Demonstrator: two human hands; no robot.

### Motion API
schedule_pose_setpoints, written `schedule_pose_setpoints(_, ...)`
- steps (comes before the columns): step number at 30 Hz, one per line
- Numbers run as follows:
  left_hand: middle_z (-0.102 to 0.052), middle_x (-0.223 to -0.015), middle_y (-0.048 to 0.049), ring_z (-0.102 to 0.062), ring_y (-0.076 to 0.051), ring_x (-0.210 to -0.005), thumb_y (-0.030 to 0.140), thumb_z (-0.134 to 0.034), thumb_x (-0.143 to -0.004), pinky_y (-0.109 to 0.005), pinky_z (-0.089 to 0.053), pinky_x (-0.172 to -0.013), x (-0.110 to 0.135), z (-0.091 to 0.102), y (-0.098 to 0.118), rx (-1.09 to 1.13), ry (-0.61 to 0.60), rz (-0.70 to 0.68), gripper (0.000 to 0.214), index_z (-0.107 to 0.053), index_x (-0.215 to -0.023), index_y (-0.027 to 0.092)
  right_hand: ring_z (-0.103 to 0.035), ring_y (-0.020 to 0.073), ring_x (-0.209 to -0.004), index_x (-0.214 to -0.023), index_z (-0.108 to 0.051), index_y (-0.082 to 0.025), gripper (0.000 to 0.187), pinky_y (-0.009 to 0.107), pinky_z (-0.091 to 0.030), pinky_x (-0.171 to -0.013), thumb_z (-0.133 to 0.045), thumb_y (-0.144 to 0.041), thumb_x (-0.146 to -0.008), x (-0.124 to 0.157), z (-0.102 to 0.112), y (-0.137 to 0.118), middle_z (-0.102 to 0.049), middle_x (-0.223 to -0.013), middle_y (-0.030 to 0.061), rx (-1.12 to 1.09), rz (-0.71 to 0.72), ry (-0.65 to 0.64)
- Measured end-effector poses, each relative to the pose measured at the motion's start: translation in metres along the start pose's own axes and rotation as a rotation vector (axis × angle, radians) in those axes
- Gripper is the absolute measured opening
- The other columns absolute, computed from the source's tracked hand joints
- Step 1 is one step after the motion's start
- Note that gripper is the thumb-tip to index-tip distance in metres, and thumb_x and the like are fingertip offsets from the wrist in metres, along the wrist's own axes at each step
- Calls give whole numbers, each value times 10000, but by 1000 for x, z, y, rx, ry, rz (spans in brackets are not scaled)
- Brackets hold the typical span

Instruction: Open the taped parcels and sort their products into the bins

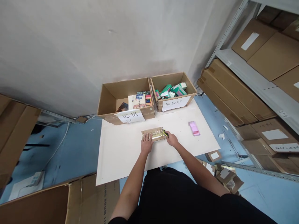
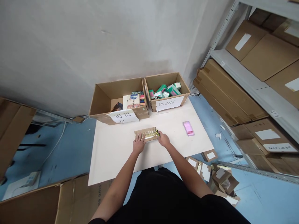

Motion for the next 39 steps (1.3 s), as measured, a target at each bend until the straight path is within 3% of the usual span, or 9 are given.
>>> schedule_pose_setpoints(13, -215, -1773, -117, -174, -326, -1639, 458, -344, -1080, -519, -351, -1236, -3, 1, -2, -37, 36, -9, 639, -318, -1680, 241, -717, 245, -1012, -1476, -553, -262, 509, 274, -456, -796, -553, -157, -978, 23, 1, 24, -766, -1173, 92, -33, 61, -66)
schedule_pose_setpoints(18, -290, -1747, -144, -251, -367, -1605, 430, -395, -1070, -539, -398, -1191, 1, -1, 8, -65, 77, 11, 622, -374, -1659, 231, -735, 232, -934, -1556, -450, -259, 525, 296, -512, -829, -476, -261, -1032, 25, 0, 43, -776, -1100, 55, -262, -38, 131)
schedule_pose_setpoints(23, -497, -1594, -247, -425, -412, -1483, 442, -402, -1065, -584, -392, -1163, 17, -10, 31, -84, 105, 92, 626, -444, -1617, 151, -699, 291, -1193, -1648, -281, -215, 816, 352, -520, -975, -656, -440, -959, 9, -40, 9, -706, -1341, 120, -378, -129, 209)
schedule_pose_setpoints(25, -568, -1528, -227, -469, -400, -1440, 466, -366, -1072, -584, -406, -1142, 21, -5, 27, -67, 146, 74, 613, -459, -1610, 187, -690, 298, -1220, -1672, -219, -209, 881, 354, -515, -980, -677, -398, -943, -1, -51, -6, -686, -1372, 139, -372, -171, 212)
schedule_pose_setpoints(27, -521, -1583, -196, -433, -385, -1473, 448, -357, -1072, -555, -415, -1140, 23, 5, 10, -54, 180, 48, 598, -437, -1620, 222, -694, 296, -1215, -1678, -199, -214, 877, 351, -513, -969, -665, -353, -949, -13, -55, -15, -690, -1360, 144, -351, -198, 210)
schedule_pose_setpoints(30, -352, -1709, -165, -337, -358, -1550, 409, -374, -1066, -479, -435, -1137, 23, 16, -23, -39, 101, 27, 614, -363, -1651, 221, -696, 293, -1212, -1673, -214, -234, 876, 348, -514, -956, -682, -349, -941, -31, -51, -21, -703, -1339, 133, -333, -194, 196)
schedule_pose_setpoints(33, -431, -1642, -187, -480, -329, -1447, 417, -347, -1073, -429, -484, -1073, 31, 13, -36, -14, -24, 58, 605, -364, -1635, 193, -700, 306, -1205, -1667, -223, -220, 933, 357, -523, -941, -729, -415, -908, -50, -41, -25, -712, -1325, 145, -331, -221, 186)
schedule_pose_setpoints(36, -600, -1425, -186, -602, -306, -1274, 380, -355, -1062, -415, -506, -1021, 46, 2, -17, -1, -63, 7, 550, -458, -1560, 171, -714, 316, -1175, -1664, -236, -195, 954, 358, -530, -918, -740, -446, -894, -67, -28, -35, -723, -1292, 162, -303, -240, 211)
schedule_pose_setpoints(39, -644, -1344, -141, -606, -280, -1240, 263, -441, -1007, -386, -507, -1013, 55, -6, 11, 11, -73, -150, 496, -526, -1494, 220, -714, 296, -1167, -1650, -290, -212, 887, 333, -518, -933, -730, -397, -903, -78, -15, -49, -736, -1268, 136, -254, -139, 225)
Point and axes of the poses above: each hand's wrist, its own x-axis away from the middle knuckle, its own z-axis out of the back of the hand, y = z × x, the point moved 6 cm from there along -x, towards the middle knuckle
